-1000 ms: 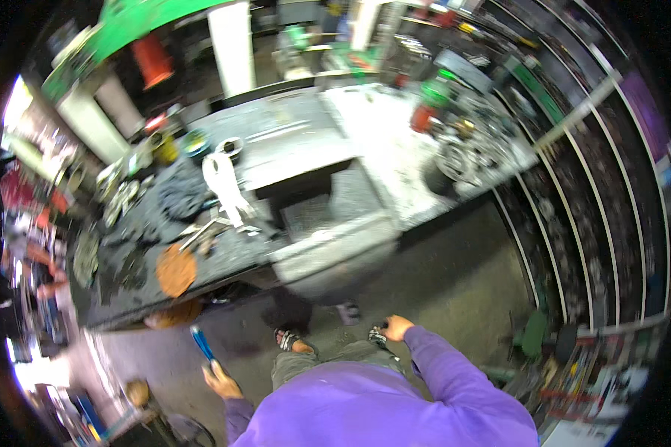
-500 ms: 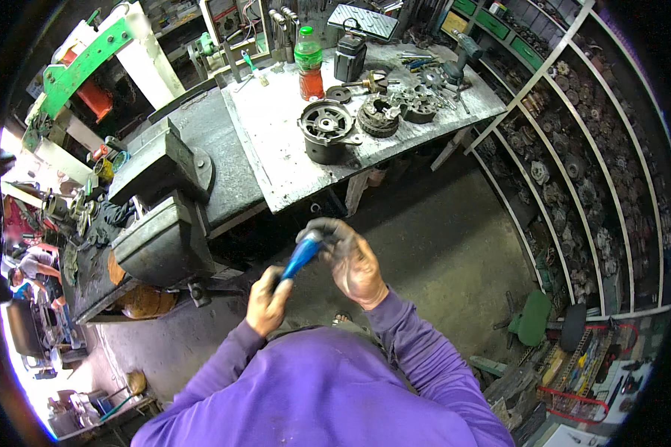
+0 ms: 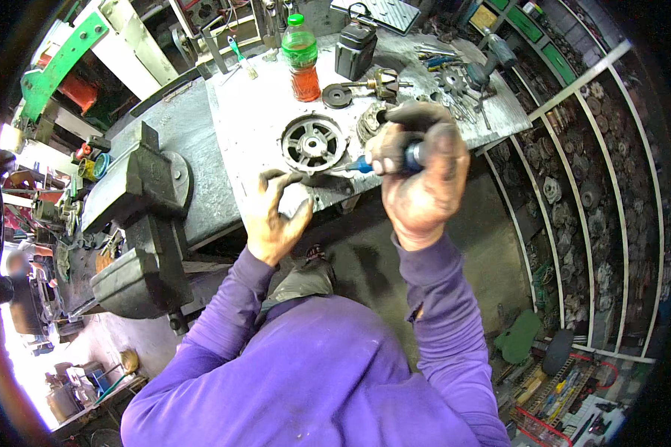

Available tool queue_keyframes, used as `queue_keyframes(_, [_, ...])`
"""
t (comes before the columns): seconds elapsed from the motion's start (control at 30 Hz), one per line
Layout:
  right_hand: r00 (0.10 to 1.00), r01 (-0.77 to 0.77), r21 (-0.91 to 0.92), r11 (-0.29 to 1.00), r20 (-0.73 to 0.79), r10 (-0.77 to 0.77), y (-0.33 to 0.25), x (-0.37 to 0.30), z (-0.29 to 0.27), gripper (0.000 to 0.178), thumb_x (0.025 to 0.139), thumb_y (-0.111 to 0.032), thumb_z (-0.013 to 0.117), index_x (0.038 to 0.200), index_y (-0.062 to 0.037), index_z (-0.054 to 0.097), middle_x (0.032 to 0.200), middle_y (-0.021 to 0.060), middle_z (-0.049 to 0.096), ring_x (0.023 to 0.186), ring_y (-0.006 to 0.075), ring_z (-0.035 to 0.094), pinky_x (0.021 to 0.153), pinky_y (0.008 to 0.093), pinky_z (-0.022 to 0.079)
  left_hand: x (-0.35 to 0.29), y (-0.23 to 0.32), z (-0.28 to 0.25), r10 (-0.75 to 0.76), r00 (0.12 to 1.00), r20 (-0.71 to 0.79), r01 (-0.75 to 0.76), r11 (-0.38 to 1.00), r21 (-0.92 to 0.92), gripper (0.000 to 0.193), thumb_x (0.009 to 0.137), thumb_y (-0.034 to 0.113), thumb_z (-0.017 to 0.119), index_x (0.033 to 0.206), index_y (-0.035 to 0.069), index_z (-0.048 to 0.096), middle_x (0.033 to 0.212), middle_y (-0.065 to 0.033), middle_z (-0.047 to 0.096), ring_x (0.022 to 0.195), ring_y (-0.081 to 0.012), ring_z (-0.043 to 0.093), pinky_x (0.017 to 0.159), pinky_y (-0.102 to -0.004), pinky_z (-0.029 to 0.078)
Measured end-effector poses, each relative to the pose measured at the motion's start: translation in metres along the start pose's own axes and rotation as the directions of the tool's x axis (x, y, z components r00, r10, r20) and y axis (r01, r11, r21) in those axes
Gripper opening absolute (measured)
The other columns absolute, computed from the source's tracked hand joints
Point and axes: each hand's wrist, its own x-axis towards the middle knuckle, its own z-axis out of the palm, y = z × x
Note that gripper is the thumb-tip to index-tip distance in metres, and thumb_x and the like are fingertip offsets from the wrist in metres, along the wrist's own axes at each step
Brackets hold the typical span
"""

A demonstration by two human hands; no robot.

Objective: The person assembles mechanical parts on a workbench, using a screwdriver to tighten components and a spray can to apply lubricant. They handle several metal parts, including a circular housing and a central shaft, and place them together on the table.

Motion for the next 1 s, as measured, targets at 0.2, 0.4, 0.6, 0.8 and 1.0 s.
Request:
queue_keyframes(0.2, [0.997, -0.065, -0.073, 0.995, 0.026, 0.067, 0.060, 0.035, -0.015, 0.055, 0.104, -0.048, 0.061, 0.109, 0.0071, 0.061, 0.065, 0.0046, 0.051, 0.059, 0.0122, 0.048, 0.058, 0.0290, 0.043, 0.076, -0.032, 0.051, -0.079, 0.984, 0.162, 0.033, 0.963, 0.267, 0.036, 0.075, 0.032, 0.086, 0.102, 0.011, 0.077, 0.145, -0.0191, 0.054, 0.143, -0.0462, 0.039, 0.115, -0.0621, 0.030])
queue_keyframes(0.4, [0.938, -0.333, -0.036, 0.942, 0.087, 0.335, 0.073, 0.049, -0.031, 0.064, 0.098, -0.053, 0.070, 0.111, 0.0090, 0.061, 0.065, 0.0013, 0.050, 0.060, 0.0106, 0.047, 0.060, 0.0274, 0.042, 0.075, -0.043, 0.071, -0.144, 0.982, 0.123, 0.123, 0.979, 0.165, 0.027, 0.069, 0.019, 0.087, 0.092, 0.010, 0.077, 0.142, -0.0189, 0.056, 0.141, -0.0477, 0.040, 0.113, -0.0601, 0.033])
queue_keyframes(0.6, [0.822, -0.534, -0.038, 0.845, 0.214, 0.528, 0.068, 0.078, -0.047, 0.075, 0.089, -0.066, 0.073, 0.107, 0.0066, 0.065, 0.068, 0.0021, 0.056, 0.059, 0.0078, 0.051, 0.053, 0.0225, 0.038, 0.074, -0.041, 0.072, -0.136, 0.985, 0.103, 0.120, 0.982, 0.145, 0.026, 0.068, 0.014, 0.086, 0.093, 0.011, 0.078, 0.142, -0.0203, 0.056, 0.141, -0.0505, 0.039, 0.111, -0.0621, 0.037])
queue_keyframes(0.8, [0.815, -0.461, -0.212, 0.861, 0.281, 0.506, 0.085, 0.102, -0.024, 0.021, 0.099, -0.020, 0.066, 0.102, 0.0007, 0.068, 0.086, 0.0069, 0.068, 0.075, 0.0146, 0.063, 0.067, 0.0306, 0.051, 0.067, -0.049, 0.072, -0.176, 0.976, 0.125, 0.161, 0.980, 0.121, 0.050, 0.073, 0.021, 0.086, 0.117, 0.009, 0.066, 0.140, -0.0212, 0.056, 0.137, -0.0466, 0.045, 0.110, -0.0594, 0.040])
queue_keyframes(1.0, [0.505, -0.294, -0.009, 0.956, 0.848, 0.164, 0.113, 0.098, -0.038, 0.018, 0.101, -0.017, 0.064, 0.103, -0.0004, 0.068, 0.088, 0.0139, 0.070, 0.084, 0.0304, 0.070, 0.078, 0.0375, 0.054, 0.055, -0.052, 0.061, -0.111, 0.984, 0.141, 0.074, 0.967, 0.244, 0.062, 0.076, 0.030, 0.084, 0.129, 0.006, 0.062, 0.145, -0.0226, 0.050, 0.139, -0.0437, 0.044, 0.112, -0.0572, 0.040])
